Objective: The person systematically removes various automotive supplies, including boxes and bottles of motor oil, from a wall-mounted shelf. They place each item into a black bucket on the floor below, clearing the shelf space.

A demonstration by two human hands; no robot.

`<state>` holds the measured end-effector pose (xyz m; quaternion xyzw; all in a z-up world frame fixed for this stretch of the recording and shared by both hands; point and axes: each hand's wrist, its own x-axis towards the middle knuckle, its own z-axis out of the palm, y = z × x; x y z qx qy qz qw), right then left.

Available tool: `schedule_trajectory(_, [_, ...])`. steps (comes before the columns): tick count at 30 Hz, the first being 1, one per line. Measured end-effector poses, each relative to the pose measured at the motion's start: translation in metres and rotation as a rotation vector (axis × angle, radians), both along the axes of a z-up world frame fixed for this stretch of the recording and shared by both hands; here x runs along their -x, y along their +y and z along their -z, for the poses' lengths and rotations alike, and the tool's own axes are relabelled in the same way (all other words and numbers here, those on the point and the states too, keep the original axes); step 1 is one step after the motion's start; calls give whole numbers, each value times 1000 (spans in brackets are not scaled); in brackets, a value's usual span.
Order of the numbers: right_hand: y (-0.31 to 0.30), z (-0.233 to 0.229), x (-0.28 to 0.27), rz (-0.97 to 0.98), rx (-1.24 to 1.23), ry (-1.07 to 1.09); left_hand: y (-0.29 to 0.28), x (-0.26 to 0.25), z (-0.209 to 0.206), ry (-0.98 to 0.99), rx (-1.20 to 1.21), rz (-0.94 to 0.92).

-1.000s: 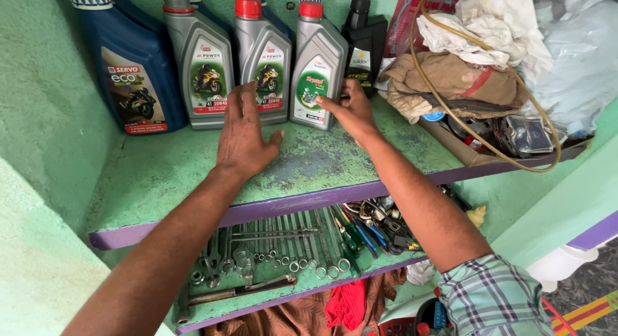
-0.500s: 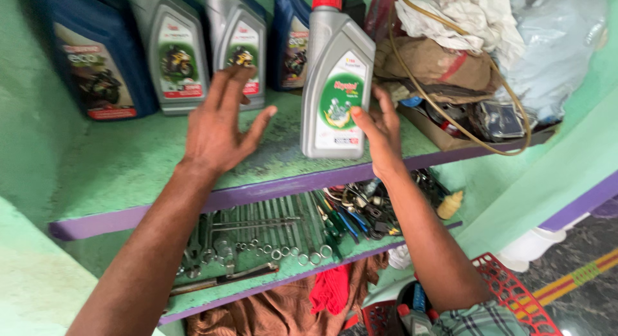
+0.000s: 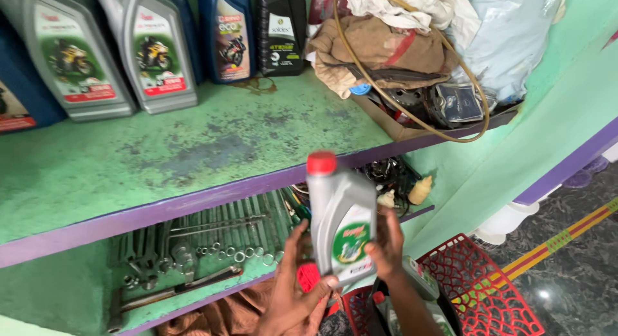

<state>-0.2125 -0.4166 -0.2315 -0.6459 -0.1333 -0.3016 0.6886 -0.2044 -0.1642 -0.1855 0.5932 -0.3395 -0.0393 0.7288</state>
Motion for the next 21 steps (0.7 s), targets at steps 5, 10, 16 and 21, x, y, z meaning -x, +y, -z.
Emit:
schedule_trajectory(5, [-24, 55, 24, 76, 258, 102, -45, -4, 55, 261, -44, -50])
schedule_trajectory(10, [-32, 65, 39, -46, 359, 501, -70, -16, 90, 330, -54, -159])
schedule_trajectory(16, [-42, 114, 36, -222, -5, 847, -97, -13, 157, 508, -185, -321])
schedule_trajectory(21, [-42, 165, 7, -372, -438, 904, -98, -10, 183, 525, -195, -401])
